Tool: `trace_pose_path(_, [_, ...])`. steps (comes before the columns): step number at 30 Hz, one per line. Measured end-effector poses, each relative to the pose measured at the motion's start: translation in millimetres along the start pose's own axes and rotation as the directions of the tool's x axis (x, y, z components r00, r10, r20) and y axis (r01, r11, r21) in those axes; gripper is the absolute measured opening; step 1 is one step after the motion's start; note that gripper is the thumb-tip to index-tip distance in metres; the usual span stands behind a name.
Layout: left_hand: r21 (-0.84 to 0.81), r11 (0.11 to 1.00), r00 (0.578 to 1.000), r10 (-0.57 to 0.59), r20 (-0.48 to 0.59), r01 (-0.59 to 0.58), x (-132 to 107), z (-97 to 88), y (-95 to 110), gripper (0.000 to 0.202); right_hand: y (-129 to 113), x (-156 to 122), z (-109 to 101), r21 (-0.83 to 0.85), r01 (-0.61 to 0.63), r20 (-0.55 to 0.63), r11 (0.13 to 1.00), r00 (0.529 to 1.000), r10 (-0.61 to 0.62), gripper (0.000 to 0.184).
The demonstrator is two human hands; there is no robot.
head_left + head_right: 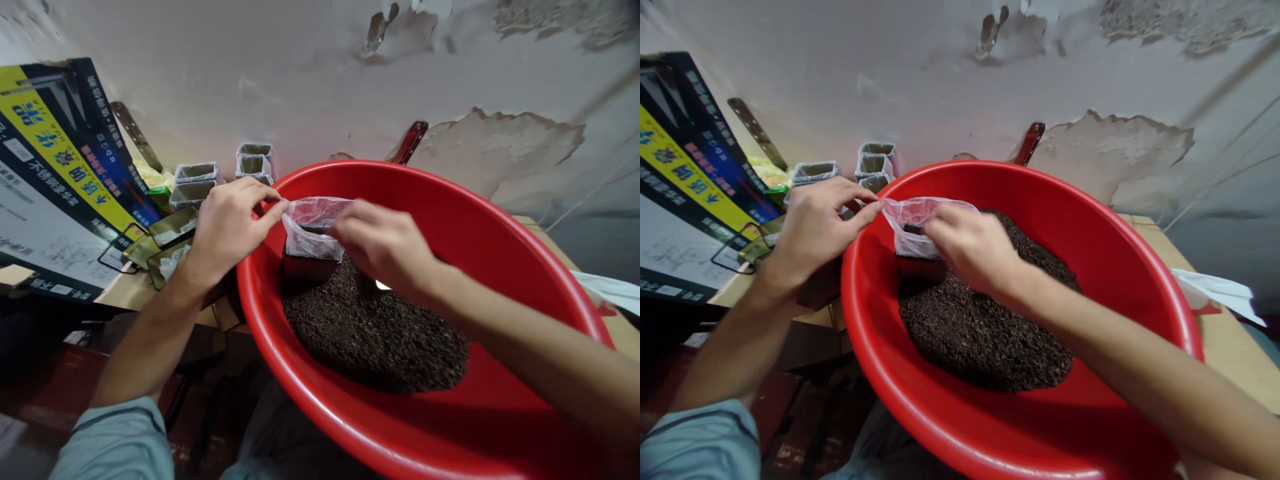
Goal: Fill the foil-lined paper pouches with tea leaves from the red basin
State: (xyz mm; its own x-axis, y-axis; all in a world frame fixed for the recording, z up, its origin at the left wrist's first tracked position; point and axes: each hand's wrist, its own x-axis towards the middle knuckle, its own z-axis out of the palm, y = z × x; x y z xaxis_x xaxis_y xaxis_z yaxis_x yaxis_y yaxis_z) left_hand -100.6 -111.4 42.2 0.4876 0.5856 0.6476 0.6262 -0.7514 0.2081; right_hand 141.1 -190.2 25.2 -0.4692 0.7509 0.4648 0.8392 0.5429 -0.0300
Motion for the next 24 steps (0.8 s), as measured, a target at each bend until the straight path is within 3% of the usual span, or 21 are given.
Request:
trace_pose_path(1, [-0.008, 1.000, 1.000, -0.011, 0.003, 0.011, -0.9, 1.1, -2.4, 0.022, -7.1, -18.7, 15.2, 0.036, 0.100, 0.100, 0.994, 0.990, -0.103, 0.032])
trace_pose_path(2, [-0.013, 1.000, 1.000, -0.023, 0.008, 0.023, -1.4, 2.6, -4.6, 0.023, -14.7, -38.2, 31.3, 0.109, 0.197, 0.255, 0.974, 0.942, -0.219, 0.027])
trace_pose_path(3, [-0.014, 0.999, 0.999, -0.036, 0.014, 0.036, -1.4, 4.3, -6.3, 0.024, -22.3, -57.3, 47.7, 0.145, 0.206, 0.404, 0.968, 0.881, -0.248, 0.022])
trace_pose_path(4, [-0.010, 0.999, 0.999, -0.047, 0.022, 0.047, -1.0, 6.3, -7.6, 0.026, -29.2, -74.6, 63.3, 0.166, 0.168, 0.510, 0.972, 0.829, -0.230, 0.035])
trace_pose_path(5, [-0.006, 0.998, 0.998, -0.056, 0.029, 0.057, -0.3, 8.3, -8.4, 0.029, -34.9, -89.0, 77.3, 0.191, 0.153, 0.590, 0.970, 0.771, -0.238, 0.054])
trace_pose_path(6, [-0.002, 0.998, 0.998, -0.064, 0.031, 0.064, 0.6, 10.1, -8.9, 0.032, -38.8, -99.9, 88.8, 0.207, 0.145, 0.635, 0.968, 0.732, -0.246, 0.053])
trace_pose_path(8, [0.002, 0.998, 0.997, -0.067, 0.027, 0.067, 2.0, 12.5, -9.5, 0.036, -40.3, -109.6, 101.6, 0.226, 0.125, 0.665, 0.966, 0.705, -0.247, 0.026])
trace_pose_path(9, [-0.001, 0.998, 0.998, -0.066, 0.024, 0.066, 2.1, 13.0, -10.2, 0.039, -37.6, -108.7, 102.1, 0.234, 0.115, 0.664, 0.965, 0.707, -0.245, 0.013])
trace_pose_path(12, [-0.016, 0.998, 0.998, -0.066, 0.016, 0.066, -0.6, 11.6, -15.0, 0.050, -19.2, -88.6, 80.7, 0.272, 0.053, 0.631, 0.961, 0.744, -0.220, 0.016])
trace_pose_path(14, [-0.034, 0.997, 0.998, -0.065, 0.005, 0.065, -4.3, 11.0, -20.5, 0.061, -3.3, -65.3, 52.8, 0.331, -0.021, 0.519, 0.943, 0.839, -0.164, 0.012])
trace_pose_path(15, [-0.043, 0.997, 0.998, -0.065, -0.002, 0.065, -6.2, 11.7, -23.5, 0.067, 4.0, -51.8, 37.6, 0.376, -0.045, 0.413, 0.926, 0.902, -0.124, 0.012])
trace_pose_path(17, [-0.072, 0.994, 0.997, -0.077, -0.004, 0.077, -8.6, 16.3, -29.4, 0.078, 15.8, -22.6, 9.9, 0.427, -0.014, 0.205, 0.904, 0.975, -0.082, 0.010])
trace_pose_path(20, [-0.174, 0.973, 0.987, -0.138, 0.078, 0.149, -8.8, 28.0, -37.0, 0.089, 25.3, 19.9, -15.7, 0.354, -0.006, -0.006, 0.935, 1.000, 0.009, 0.013])
trace_pose_path(24, [-0.285, 0.928, 0.939, -0.149, 0.309, 0.241, -10.6, 33.9, -46.9, 0.119, 40.4, 43.8, -22.5, 0.280, 0.023, -0.056, 0.960, 0.998, -0.007, 0.018])
